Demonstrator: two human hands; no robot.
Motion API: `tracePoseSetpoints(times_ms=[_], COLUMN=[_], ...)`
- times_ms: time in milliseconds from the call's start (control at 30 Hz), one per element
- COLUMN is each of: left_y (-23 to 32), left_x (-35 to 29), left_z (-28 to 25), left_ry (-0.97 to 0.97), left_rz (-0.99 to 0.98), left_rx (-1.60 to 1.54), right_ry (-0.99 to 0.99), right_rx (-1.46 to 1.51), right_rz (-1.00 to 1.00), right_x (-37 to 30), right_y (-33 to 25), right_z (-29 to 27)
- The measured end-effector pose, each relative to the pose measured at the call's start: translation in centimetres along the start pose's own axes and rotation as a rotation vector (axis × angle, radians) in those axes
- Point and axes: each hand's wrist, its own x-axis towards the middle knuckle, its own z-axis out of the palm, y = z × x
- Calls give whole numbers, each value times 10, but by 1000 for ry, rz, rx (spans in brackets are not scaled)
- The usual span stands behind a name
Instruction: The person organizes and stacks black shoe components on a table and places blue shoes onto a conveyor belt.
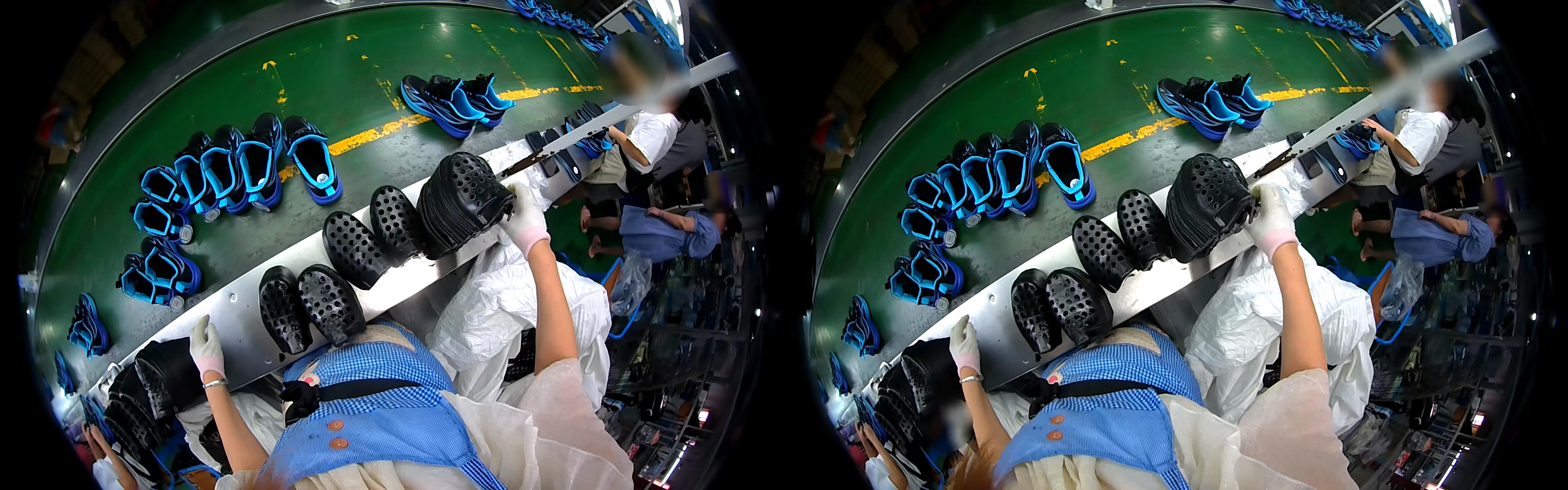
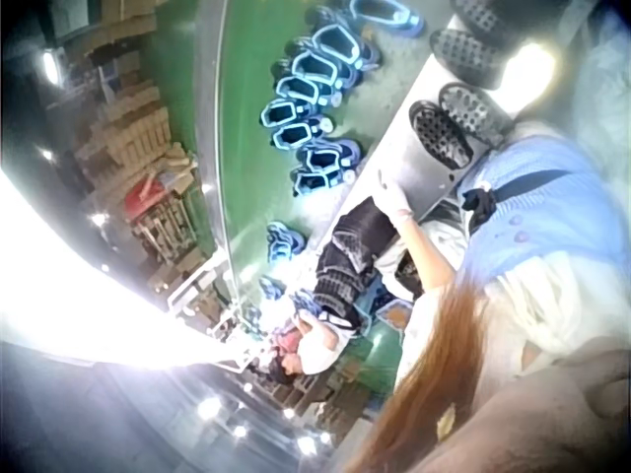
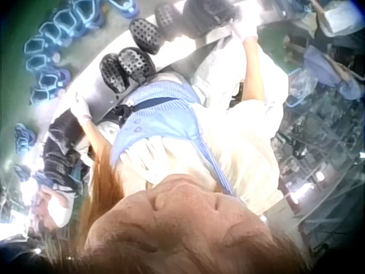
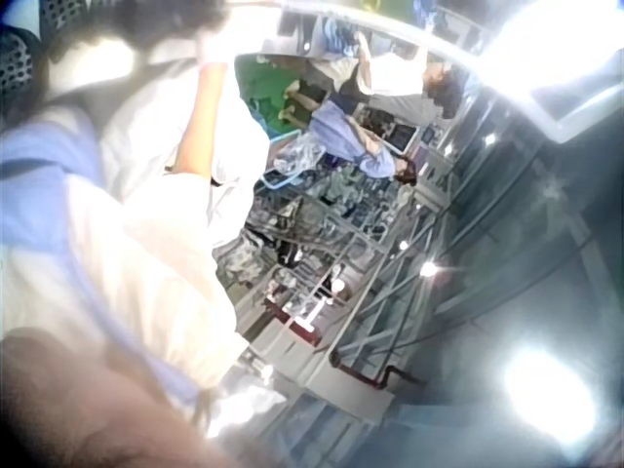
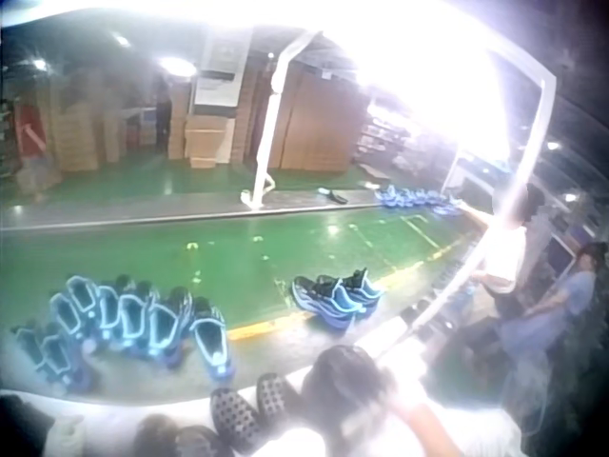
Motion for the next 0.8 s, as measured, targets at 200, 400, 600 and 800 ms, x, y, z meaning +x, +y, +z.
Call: tracePoseSetpoints(times_ms=[200, 400, 600, 800], left_y=[7, 44, 120, 196], left_x=[-1, 1, 3, -2], left_z=[-6, -5, -36, -37], left_ry=[-52, -31, -37, -763], left_rz=[-148, -225, -96, 120], left_rx=[-49, -288, -694, -1551], right_ry=[-29, 190, 210, -336], right_rx=[132, 282, 186, 441], right_rz=[70, 142, -295, -790], right_x=[3, -4, -5, -31], right_y=[20, 16, -149, -313], right_z=[-14, -78, -78, 28])
